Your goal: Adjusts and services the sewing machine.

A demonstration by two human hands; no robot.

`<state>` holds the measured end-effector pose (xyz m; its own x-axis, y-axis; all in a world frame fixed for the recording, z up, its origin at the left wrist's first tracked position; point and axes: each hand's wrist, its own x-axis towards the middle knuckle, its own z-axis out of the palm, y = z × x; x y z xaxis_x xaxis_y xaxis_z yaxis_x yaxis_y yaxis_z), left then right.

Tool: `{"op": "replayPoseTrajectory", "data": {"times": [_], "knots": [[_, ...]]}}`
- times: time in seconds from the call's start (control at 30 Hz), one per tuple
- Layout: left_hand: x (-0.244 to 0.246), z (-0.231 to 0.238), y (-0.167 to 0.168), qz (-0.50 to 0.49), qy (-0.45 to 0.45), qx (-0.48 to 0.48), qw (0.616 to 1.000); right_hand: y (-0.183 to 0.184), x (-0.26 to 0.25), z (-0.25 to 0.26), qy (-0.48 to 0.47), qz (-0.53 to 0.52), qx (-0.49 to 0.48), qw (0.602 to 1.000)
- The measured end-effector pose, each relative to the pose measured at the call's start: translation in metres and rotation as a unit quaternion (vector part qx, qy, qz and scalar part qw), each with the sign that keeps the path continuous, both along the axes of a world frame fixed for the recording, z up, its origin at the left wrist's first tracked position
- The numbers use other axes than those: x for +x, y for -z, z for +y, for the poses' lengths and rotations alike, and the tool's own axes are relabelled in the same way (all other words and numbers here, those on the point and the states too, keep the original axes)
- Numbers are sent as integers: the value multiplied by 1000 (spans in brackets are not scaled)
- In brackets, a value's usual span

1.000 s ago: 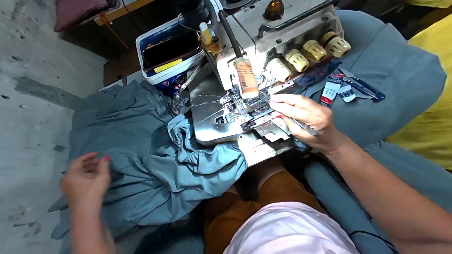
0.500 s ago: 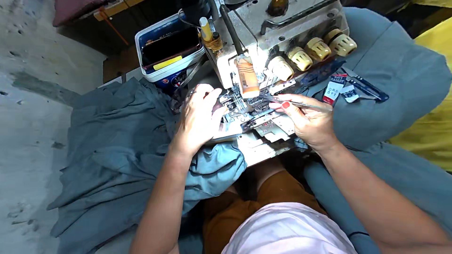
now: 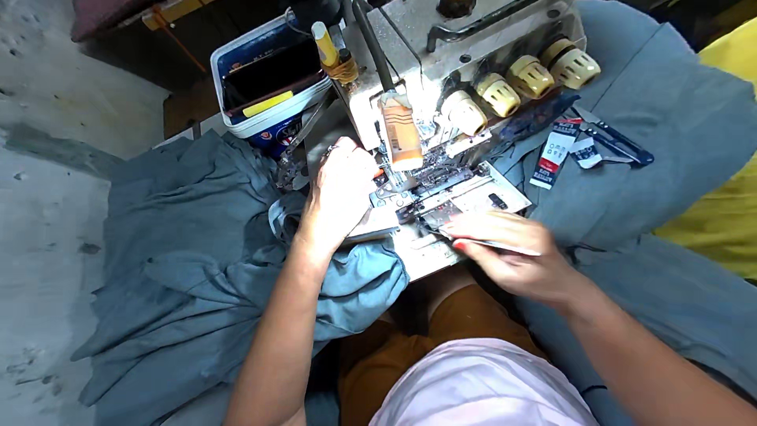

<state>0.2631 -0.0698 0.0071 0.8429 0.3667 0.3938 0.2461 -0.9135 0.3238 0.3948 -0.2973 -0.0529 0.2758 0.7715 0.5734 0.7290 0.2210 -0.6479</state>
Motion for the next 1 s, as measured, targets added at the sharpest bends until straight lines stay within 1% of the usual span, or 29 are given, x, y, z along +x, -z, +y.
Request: {"op": "replayPoseTrajectory", "data": {"times": [0.03, 0.07, 0.13, 0.17, 0.23, 0.27, 0.37, 0.5, 0.6, 0.67, 0.7, 0.8, 0.83, 0.87, 0.93, 1.0], "knots": [[-1, -2, -2, 11, 1, 9, 1000, 0, 0, 0, -4, -49, -39, 998], [-3, -3, -4, 18, 1, 14, 1000, -6, -1, 0, -6, -79, -56, 995], [-4, -1, -5, 4, 3, 10, 1000, -30, -4, -3, 6, -81, -36, 996], [-6, -1, -5, -3, 2, -9, 1000, -37, -5, -3, 16, -81, -27, 996], [-12, -1, -8, -8, -17, -66, 998, -29, 2, 3, 31, -90, -17, 995], [-15, 0, -11, -9, -24, -100, 995, -24, 7, 5, 40, -77, 6, 996], [-26, 8, -7, -32, 1, -162, 986, -26, 14, 12, 75, -45, 83, 993], [-24, 16, -3, -65, 27, -217, 974, -17, 20, 35, 59, -26, 101, 993], [-21, 27, -2, -68, 50, -231, 969, -7, 21, 45, 48, -28, 93, 994], [-23, 27, -8, -40, 49, -218, 974, -3, 23, 47, 40, -8, 83, 996], [-25, 25, -11, -23, 34, -204, 978, -4, 24, 45, 32, 18, 80, 996], [-21, 12, -20, 35, -43, -180, 982, -16, 19, 32, 26, 106, 74, 991], [-17, 9, -23, 55, -60, -170, 982, -20, 18, 27, 27, 114, 73, 990], [-15, 6, -22, 64, -58, -148, 985, -21, 16, 23, 25, 118, 79, 990], [-9, 6, -14, 62, -46, -80, 994, -20, 13, 20, 22, 118, 95, 988], [-1, 7, -5, 54, -45, -44, 997, -16, 10, 18, 30, 110, 101, 988]]}}
